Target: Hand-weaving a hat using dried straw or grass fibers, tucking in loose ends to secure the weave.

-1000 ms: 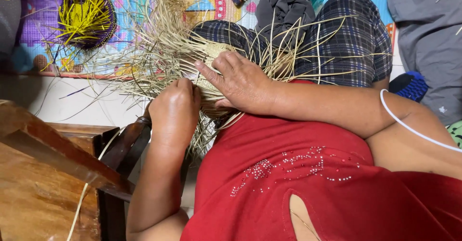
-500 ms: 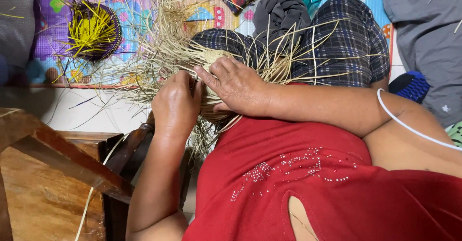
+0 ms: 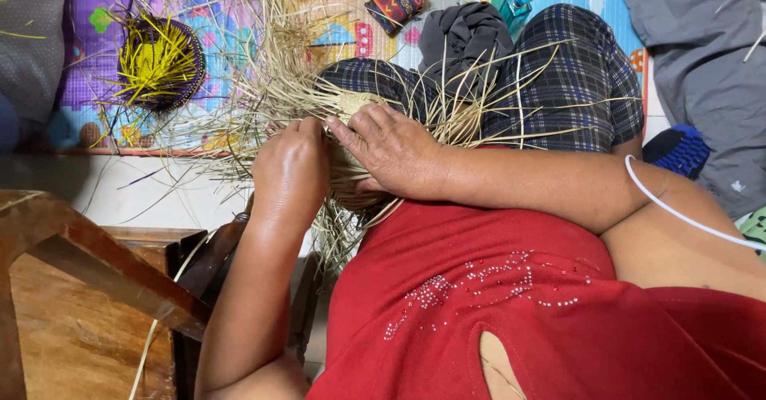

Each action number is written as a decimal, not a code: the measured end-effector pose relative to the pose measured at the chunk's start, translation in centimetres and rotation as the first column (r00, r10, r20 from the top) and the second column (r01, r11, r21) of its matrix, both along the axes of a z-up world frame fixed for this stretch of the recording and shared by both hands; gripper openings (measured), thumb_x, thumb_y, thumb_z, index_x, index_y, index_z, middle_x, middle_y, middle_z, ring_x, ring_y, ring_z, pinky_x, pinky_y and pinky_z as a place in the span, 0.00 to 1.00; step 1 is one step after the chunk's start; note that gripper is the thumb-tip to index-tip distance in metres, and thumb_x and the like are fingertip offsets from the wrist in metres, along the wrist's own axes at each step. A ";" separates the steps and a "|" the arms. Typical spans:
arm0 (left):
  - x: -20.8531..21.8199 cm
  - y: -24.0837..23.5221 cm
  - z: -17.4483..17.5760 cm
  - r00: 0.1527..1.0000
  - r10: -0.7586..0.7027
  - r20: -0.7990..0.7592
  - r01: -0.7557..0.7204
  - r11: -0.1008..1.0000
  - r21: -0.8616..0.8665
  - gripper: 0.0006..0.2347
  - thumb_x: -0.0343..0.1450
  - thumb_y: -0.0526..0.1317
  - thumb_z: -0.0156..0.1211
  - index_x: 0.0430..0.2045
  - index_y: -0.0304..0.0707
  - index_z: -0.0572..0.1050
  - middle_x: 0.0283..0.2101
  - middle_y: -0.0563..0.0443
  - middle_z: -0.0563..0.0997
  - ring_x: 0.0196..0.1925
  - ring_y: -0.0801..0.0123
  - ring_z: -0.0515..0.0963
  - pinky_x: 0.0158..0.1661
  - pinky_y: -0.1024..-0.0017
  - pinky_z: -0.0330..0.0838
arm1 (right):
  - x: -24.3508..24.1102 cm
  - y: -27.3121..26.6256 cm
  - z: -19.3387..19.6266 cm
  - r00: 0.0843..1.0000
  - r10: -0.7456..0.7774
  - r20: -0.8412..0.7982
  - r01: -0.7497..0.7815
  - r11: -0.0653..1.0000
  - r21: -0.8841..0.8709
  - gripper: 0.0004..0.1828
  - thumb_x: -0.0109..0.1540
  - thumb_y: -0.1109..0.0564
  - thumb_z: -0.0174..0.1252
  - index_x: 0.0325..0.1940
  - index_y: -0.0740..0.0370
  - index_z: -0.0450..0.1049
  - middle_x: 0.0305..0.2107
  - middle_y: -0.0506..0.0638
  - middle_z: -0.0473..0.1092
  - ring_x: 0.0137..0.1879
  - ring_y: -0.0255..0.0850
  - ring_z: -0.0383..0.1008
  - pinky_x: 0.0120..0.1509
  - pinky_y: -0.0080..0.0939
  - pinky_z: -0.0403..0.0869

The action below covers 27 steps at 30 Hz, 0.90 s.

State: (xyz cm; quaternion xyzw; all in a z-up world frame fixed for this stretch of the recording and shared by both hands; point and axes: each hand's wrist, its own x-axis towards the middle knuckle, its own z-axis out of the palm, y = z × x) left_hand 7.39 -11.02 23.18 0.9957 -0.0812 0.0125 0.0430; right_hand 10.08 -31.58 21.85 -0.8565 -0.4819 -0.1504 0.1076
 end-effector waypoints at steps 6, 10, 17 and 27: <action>0.9 -0.5 -0.7 0.967 -0.085 0.241 0.026 0.971 0.236 0.06 0.74 0.43 0.55 0.29 0.45 0.74 0.28 0.56 0.77 0.27 0.57 0.85 0.32 0.62 0.80 | 0.1 0.0 -0.1 1.000 0.006 0.000 -0.006 1.000 0.013 0.65 0.42 0.34 0.78 0.70 0.74 0.59 0.43 0.61 0.64 0.55 0.59 0.66 0.67 0.58 0.68; 2.1 -0.2 -1.9 0.929 -0.122 0.349 0.026 0.963 0.267 0.10 0.74 0.49 0.53 0.24 0.50 0.73 0.23 0.58 0.76 0.24 0.61 0.84 0.28 0.65 0.79 | 0.0 0.0 0.1 1.000 0.008 -0.007 -0.008 1.000 -0.003 0.65 0.42 0.34 0.78 0.70 0.75 0.58 0.43 0.61 0.64 0.55 0.59 0.66 0.67 0.58 0.67; 0.7 -0.4 6.6 0.959 -0.120 -0.255 0.022 0.935 -0.354 0.12 0.77 0.43 0.51 0.31 0.34 0.75 0.28 0.38 0.78 0.36 0.34 0.82 0.35 0.45 0.73 | -0.1 0.1 -0.3 0.999 -0.034 -0.030 0.033 0.999 -0.028 0.70 0.43 0.35 0.79 0.74 0.76 0.51 0.44 0.61 0.64 0.57 0.59 0.66 0.70 0.57 0.65; -6.9 1.0 1.0 0.951 -0.061 -0.302 -0.228 0.518 -0.824 0.08 0.80 0.36 0.48 0.33 0.32 0.72 0.23 0.45 0.73 0.28 0.62 0.71 0.33 0.63 0.70 | 0.1 -0.3 0.5 0.998 0.006 -0.067 -0.005 1.000 0.019 0.67 0.46 0.34 0.76 0.74 0.77 0.52 0.44 0.61 0.63 0.56 0.58 0.66 0.68 0.56 0.68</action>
